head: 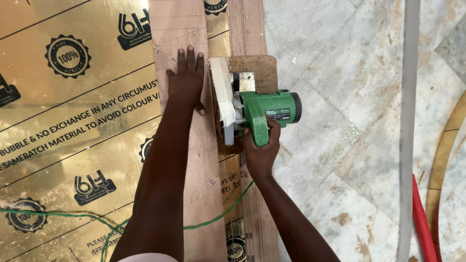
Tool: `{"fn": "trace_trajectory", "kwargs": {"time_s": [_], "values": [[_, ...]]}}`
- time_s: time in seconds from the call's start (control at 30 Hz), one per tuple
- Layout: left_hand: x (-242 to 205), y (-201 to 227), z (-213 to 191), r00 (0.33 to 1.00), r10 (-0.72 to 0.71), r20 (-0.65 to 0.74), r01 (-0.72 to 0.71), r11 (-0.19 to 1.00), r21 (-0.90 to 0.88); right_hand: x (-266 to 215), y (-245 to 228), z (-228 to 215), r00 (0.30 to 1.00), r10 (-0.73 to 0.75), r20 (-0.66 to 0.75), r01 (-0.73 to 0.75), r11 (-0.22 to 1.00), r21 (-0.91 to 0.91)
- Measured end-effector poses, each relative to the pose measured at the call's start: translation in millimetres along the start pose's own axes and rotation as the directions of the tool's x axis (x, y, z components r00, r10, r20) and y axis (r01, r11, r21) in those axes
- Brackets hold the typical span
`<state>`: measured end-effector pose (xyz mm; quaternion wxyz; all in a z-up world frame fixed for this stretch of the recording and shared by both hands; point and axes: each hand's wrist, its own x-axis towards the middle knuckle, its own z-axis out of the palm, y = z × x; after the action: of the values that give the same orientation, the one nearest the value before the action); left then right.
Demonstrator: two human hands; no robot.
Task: The person uses a green electric circular saw to cut a long wooden plank placed on a protective film-covered floor. They guide the saw along a marked line, completing the cut and separating the plank into two pieces.
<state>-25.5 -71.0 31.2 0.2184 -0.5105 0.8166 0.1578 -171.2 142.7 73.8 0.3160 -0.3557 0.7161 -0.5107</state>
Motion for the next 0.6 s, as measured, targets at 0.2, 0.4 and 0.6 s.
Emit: {"fn": "trace_trajectory", "kwargs": {"time_s": [0.2,0.4,0.6], "values": [[-1.3,-0.6,-2.8,1.000,0.005,0.013,-0.005,1.000,-0.006,3.7,1.8,1.6,0.999,-0.039,-0.001,0.039,0.999,0.002],[-5.0,0.0,-7.2,1.000,0.002,0.019,-0.002,1.000,-0.032,9.5,0.7,4.1,0.999,-0.044,-0.010,0.044,0.999,-0.012],[-4.5,0.5,-6.1,1.000,0.000,0.008,0.001,0.999,-0.036,11.9,2.5,4.2,1.000,-0.030,0.006,0.030,1.000,0.004]]}}
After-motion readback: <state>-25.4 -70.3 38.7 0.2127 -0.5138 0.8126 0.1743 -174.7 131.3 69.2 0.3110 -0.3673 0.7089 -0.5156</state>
